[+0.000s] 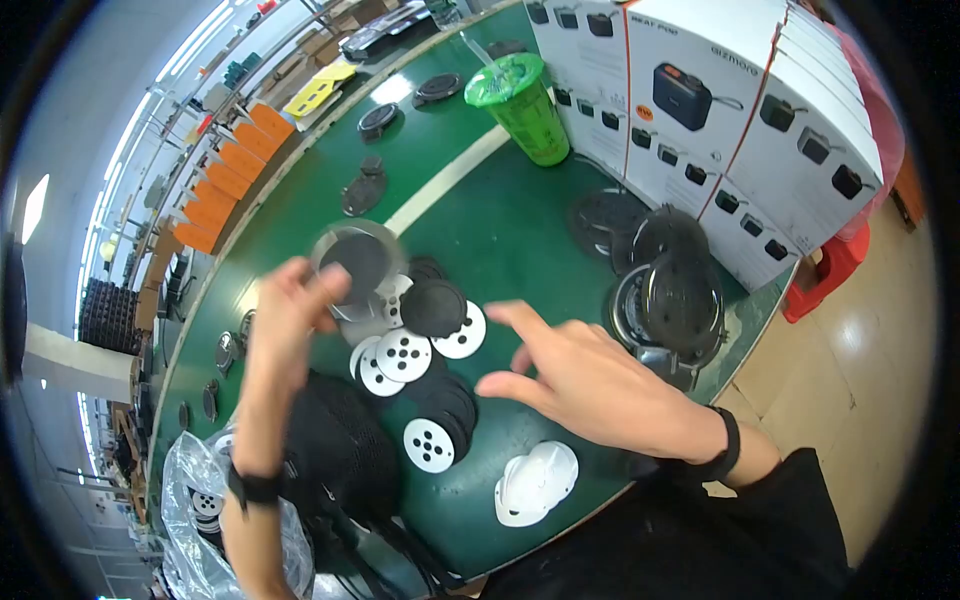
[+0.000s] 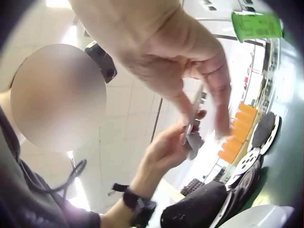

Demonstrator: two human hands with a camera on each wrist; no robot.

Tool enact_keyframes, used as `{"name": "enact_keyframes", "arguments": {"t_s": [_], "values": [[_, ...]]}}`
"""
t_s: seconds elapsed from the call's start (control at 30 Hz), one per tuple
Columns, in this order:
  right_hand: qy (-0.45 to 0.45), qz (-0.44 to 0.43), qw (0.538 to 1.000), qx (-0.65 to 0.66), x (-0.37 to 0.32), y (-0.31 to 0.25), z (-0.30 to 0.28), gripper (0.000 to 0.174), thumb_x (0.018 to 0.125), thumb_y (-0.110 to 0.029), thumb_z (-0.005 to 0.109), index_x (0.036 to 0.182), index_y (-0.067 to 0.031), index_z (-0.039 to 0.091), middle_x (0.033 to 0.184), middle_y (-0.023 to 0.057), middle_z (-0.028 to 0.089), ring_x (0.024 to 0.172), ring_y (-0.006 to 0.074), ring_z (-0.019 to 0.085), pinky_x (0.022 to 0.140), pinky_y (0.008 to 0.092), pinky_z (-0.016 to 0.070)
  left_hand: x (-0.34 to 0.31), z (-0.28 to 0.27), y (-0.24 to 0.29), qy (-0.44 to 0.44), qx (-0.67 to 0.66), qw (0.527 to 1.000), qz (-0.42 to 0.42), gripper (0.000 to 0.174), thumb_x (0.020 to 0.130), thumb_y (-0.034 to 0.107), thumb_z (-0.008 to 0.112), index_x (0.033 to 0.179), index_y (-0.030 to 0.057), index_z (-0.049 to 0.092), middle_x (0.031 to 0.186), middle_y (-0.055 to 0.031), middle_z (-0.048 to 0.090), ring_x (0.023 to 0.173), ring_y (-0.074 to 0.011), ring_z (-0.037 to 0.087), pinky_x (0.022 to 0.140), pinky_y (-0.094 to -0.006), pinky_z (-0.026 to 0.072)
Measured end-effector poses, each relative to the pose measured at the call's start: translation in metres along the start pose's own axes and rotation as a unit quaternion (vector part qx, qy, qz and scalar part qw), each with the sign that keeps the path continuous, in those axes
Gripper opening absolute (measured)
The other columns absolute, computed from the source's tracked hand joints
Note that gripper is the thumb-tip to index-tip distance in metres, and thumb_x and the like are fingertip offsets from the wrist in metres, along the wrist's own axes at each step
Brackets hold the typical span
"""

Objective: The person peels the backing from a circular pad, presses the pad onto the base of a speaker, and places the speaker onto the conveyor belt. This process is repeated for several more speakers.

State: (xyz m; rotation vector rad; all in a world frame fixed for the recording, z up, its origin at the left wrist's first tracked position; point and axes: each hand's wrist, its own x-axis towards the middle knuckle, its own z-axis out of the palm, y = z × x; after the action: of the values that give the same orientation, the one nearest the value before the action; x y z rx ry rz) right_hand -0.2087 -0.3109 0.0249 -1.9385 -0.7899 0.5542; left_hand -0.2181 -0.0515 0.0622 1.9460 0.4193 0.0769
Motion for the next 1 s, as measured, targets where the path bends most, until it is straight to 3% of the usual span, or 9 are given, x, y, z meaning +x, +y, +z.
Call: {"name": "enact_keyframes", "arguments": {"t_s": [0.13,0.23,0.3,0.4,0.43,0.57,0.7,0.87,1.0], "values": [[-0.056,0.018,0.994,-0.088,-0.022,0.014,-0.008,0.029,0.082,-0.025,0.06,0.099,-0.001,0.054,0.072,0.0165,0.063,0.067,0.0333,0.061,0.059,0.0387,0.0479,0.146,-0.102,-0.073,0.18,-0.009,0.982,-0.055,0.027,0.08,0.015,0.064,0.093,-0.0085,0.058,0.083,-0.0118,0.063,0.065,-0.0159,0.062,0.046,-0.0212,0.0498],[-0.041,0.049,0.994,-0.083,-0.041,0.022,-0.01,0.027,0.081,-0.023,0.061,0.097,-0.0023,0.055,0.07,0.0131,0.063,0.062,0.0314,0.061,0.056,0.0373,0.0479,0.212,-0.13,-0.138,0.262,-0.117,0.956,-0.058,0.029,0.078,0.008,0.065,0.098,-0.0096,0.055,0.085,-0.013,0.06,0.068,-0.022,0.063,0.044,-0.0305,0.0552],[-0.036,0.085,0.994,-0.064,-0.05,0.022,-0.012,0.027,0.081,-0.023,0.061,0.098,-0.002,0.056,0.069,0.0133,0.063,0.06,0.0312,0.06,0.055,0.0369,0.0477,0.234,-0.129,-0.15,0.268,-0.044,0.953,-0.13,0.051,0.075,0.016,0.07,0.113,-0.0073,0.046,0.105,-0.0182,0.055,0.088,-0.0271,0.06,0.06,-0.0421,0.0556],[-0.055,0.113,0.99,-0.058,-0.053,0.022,-0.01,0.027,0.081,-0.022,0.061,0.098,-0.0018,0.056,0.068,0.0136,0.062,0.06,0.0314,0.06,0.056,0.037,0.0477,0.235,-0.088,-0.122,0.39,0.451,0.794,-0.122,0.076,0.072,0.03,0.072,0.128,-0.0008,0.032,0.124,-0.0203,0.042,0.112,-0.0336,0.045,0.083,-0.0556,0.0426],[-0.063,0.11,0.99,-0.063,-0.051,0.023,-0.008,0.027,0.081,-0.022,0.061,0.098,-0.0016,0.056,0.067,0.0137,0.062,0.061,0.0316,0.06,0.056,0.0371,0.0476,0.241,-0.079,-0.108,0.345,0.479,0.803,-0.088,0.086,0.071,0.043,0.069,0.134,0.0068,0.023,0.133,-0.0189,0.032,0.124,-0.0369,0.029,0.094,-0.0592,0.0271],[-0.079,0.074,0.991,-0.084,-0.04,0.027,0.006,0.026,0.08,-0.02,0.063,0.099,-0.0034,0.057,0.065,0.0111,0.061,0.058,0.0264,0.059,0.054,0.0334,0.0462,0.29,0.0,-0.075,0.156,0.478,0.846,0.177,0.077,0.075,0.053,0.06,0.128,0.0028,0.035,0.111,-0.0229,0.055,0.109,-0.0382,0.048,0.089,-0.0482,0.0409],[-0.026,0.038,0.996,-0.074,-0.039,0.019,0.01,0.025,0.079,-0.019,0.064,0.098,-0.0038,0.057,0.063,0.0099,0.059,0.054,0.0235,0.057,0.051,0.0322,0.0447,0.288,0.055,-0.054,0.073,0.528,0.846,0.001,0.062,0.075,0.047,0.062,0.115,0.0016,0.052,0.113,-0.0207,0.055,0.104,-0.0357,0.054,0.086,-0.044,0.0453],[-0.062,0.036,0.995,-0.071,-0.026,0.011,-0.002,0.023,0.08,-0.013,0.06,0.093,0.0034,0.05,0.078,0.0184,0.058,0.069,0.0362,0.058,0.058,0.0422,0.0462,0.275,0.039,-0.048,0.019,0.594,0.802,0.066,0.045,0.073,0.036,0.064,0.099,-0.0002,0.062,0.106,-0.0208,0.059,0.101,-0.031,0.057,0.084,-0.0372,0.0472],[0.024,-0.066,0.986,-0.153,0.019,0.02,0.017,0.025,0.077,-0.006,0.058,0.091,0.0091,0.045,0.088,0.0224,0.047,0.074,0.0387,0.055,0.065,0.0445,0.0458,0.252,0.009,-0.02,0.01,0.44,0.897,0.031,0.035,0.074,0.027,0.063,0.086,-0.0051,0.062,0.088,-0.0193,0.063,0.086,-0.0255,0.063,0.071,-0.0375,0.0511]]}}
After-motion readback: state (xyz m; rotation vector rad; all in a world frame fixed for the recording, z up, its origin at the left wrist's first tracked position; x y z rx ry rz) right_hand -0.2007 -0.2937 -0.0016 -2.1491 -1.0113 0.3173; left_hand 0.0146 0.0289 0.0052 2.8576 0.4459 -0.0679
